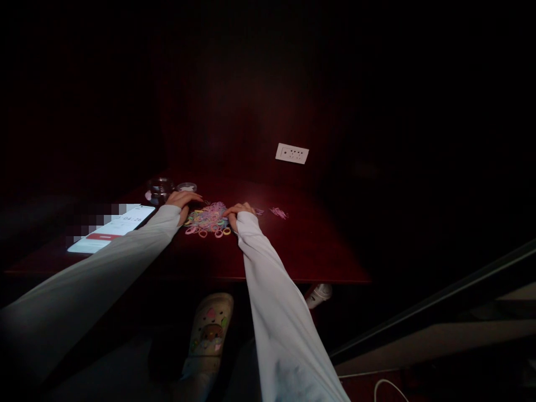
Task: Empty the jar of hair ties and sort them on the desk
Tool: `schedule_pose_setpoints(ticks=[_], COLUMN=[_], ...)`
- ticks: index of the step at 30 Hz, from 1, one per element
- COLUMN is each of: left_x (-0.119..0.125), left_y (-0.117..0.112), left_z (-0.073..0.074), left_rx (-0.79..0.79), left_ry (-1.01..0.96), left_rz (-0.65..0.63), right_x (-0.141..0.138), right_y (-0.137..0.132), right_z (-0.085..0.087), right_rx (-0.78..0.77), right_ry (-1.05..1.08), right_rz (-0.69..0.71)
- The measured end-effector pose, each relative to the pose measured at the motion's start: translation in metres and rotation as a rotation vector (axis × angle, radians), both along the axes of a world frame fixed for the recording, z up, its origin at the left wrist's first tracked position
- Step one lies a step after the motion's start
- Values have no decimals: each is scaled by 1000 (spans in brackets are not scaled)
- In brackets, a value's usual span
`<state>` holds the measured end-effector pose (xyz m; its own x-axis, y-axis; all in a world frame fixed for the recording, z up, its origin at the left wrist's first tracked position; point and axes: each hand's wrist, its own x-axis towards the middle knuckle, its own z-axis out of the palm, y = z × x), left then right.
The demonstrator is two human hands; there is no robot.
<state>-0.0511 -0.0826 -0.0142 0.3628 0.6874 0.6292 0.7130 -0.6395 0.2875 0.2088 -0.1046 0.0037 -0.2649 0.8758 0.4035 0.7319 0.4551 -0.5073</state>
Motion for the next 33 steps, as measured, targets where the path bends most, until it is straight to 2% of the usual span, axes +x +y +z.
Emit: schedule_pose_setpoints(ticks=[5, 12, 17, 22, 27, 30, 33], left_x=[4, 5, 2, 9, 12, 12, 12], left_y=[0, 1, 3, -3, -2, 0, 0], left_z=[-3, -2, 2, 0, -6, -6, -4], left_rx=[-8, -28, -71, -57, -35, -20, -9], left_ry=[36, 55, 121, 149, 116, 92, 52], left_rz=[46, 121, 75, -18, -52, -54, -109], right_x=[-5, -2, 0, -1, 0, 2, 4], right_y=[-7, -3, 0, 6, 11, 7, 1], right_z=[3, -1, -5, -7, -9, -6, -2], right_rx=[31, 69, 40, 29, 71, 92, 87], right_ry=[-95, -71, -61, -17, 60, 88, 96], right_rz=[114, 139, 194, 178, 154, 191, 239])
